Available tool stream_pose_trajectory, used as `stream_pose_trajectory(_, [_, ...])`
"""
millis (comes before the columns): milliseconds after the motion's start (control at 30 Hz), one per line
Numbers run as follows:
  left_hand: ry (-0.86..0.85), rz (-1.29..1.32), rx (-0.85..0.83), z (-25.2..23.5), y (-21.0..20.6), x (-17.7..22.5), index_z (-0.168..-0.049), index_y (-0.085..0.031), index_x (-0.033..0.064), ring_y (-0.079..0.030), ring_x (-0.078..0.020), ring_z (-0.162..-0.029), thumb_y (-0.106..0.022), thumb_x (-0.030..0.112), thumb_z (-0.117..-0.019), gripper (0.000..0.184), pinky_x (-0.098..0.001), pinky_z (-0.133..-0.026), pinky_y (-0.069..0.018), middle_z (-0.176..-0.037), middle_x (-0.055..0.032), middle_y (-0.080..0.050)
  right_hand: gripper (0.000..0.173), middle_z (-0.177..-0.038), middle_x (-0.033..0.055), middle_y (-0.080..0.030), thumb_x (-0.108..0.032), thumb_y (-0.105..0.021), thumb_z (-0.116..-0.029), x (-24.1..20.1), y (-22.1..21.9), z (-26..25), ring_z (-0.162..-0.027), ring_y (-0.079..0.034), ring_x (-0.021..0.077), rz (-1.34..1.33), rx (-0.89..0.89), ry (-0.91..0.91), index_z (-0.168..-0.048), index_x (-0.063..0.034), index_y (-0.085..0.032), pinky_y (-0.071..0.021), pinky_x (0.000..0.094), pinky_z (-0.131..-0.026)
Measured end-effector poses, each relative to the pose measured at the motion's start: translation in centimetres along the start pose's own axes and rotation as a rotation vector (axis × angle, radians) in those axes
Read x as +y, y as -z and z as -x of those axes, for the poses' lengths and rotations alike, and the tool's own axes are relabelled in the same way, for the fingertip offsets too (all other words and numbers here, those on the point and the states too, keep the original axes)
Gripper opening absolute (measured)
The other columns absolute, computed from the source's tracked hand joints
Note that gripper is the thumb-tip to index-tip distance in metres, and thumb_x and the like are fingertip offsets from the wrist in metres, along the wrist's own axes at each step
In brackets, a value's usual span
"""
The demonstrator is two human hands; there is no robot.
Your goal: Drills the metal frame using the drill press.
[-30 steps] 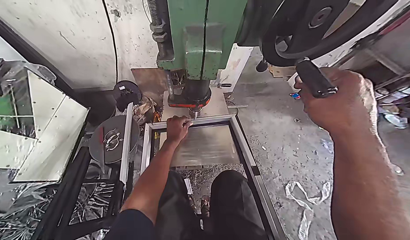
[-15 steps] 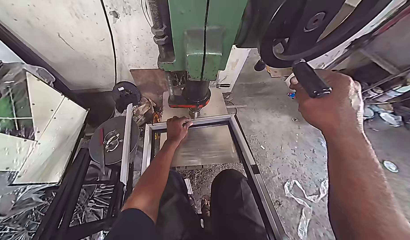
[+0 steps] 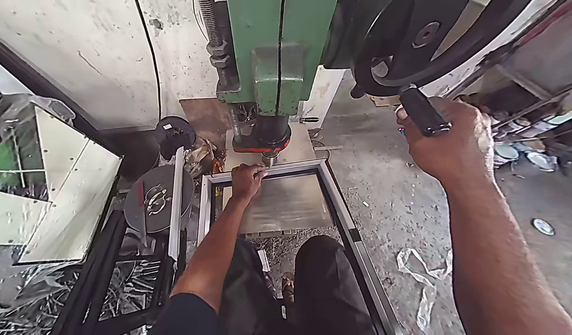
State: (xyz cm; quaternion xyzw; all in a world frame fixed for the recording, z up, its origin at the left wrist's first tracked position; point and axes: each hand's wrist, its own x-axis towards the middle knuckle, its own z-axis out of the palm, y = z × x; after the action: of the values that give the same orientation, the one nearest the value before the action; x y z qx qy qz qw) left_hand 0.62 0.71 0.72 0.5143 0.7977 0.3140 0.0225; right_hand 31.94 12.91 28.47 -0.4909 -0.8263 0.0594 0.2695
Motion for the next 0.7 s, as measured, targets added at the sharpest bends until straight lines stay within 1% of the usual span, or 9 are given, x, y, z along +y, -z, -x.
stream_pose_trajectory(67, [-0.001,0.014,0.006,0.0,-0.13,-0.1,-0.111,-0.08,0.0266,-0.068,-0.019,-0.109,-0.068,0.041,-0.0978,0.023,-0.048,-0.107,-0.0439,-0.11,0.0044,-0.078,0.036,-0.083,0.0251,-0.062,-0.034,-0.051,-0.1061,-0.02,-0.04,0.02,-0.082,-0.063,0.0462,0.005,0.001,-0.001,-0.093,-0.0015,-0.059,-0.0419,0.0675,-0.065])
stream_pose_trajectory(133, [-0.011,0.016,0.022,0.02,-0.23,-0.17,-0.11,-0.08,0.0255,-0.068,-0.0197,-0.108,-0.069,0.039,-0.0973,0.022,-0.0486,-0.106,-0.0447,-0.109,0.0036,-0.078,0.037,-0.083,0.0256,-0.062,-0.035,-0.051,-0.106,0.01,-0.09,0.02,-0.082,-0.063,0.0471,0.0,0.0,0.004,-0.093,-0.001,-0.059,-0.0418,0.0681,-0.066])
stream_pose_trajectory(267, [-0.004,0.018,0.012,-0.01,-0.02,0.01,-0.109,-0.08,0.0256,-0.068,-0.0189,-0.108,-0.069,0.039,-0.0975,0.021,-0.0488,-0.106,-0.0442,-0.111,0.005,-0.078,0.038,-0.082,0.0249,-0.061,-0.035,-0.052,-0.1058,0.08,-0.14,0.06,-0.08,-0.062,0.0459,-0.007,0.002,-0.004,-0.092,-0.0008,-0.058,-0.0415,0.067,-0.065])
stream_pose_trajectory(433, [-0.008,0.028,-0.003,-0.01,0.2,0.01,-0.11,-0.08,0.0233,-0.068,-0.0218,-0.109,-0.07,0.037,-0.0974,0.022,-0.0506,-0.106,-0.0442,-0.109,0.0018,-0.078,0.04,-0.084,0.0249,-0.062,-0.039,-0.051,-0.1056,0.11,-0.37,0.06,-0.082,-0.062,0.0461,0.001,0.012,-0.011,-0.094,-0.0017,-0.059,-0.0418,0.0674,-0.066])
stream_pose_trajectory(700, [0.008,0.018,-0.023,-0.07,0.39,0.16,-0.111,-0.08,0.0242,-0.068,-0.0212,-0.11,-0.068,0.039,-0.0978,0.023,-0.0502,-0.106,-0.0447,-0.111,0.0022,-0.078,0.039,-0.083,0.0245,-0.062,-0.038,-0.051,-0.1052,0.5,-0.8,-0.01,-0.082,-0.063,0.0459,-0.016,0.025,0.001,-0.095,-0.0013,-0.059,-0.0423,0.0671,-0.066])
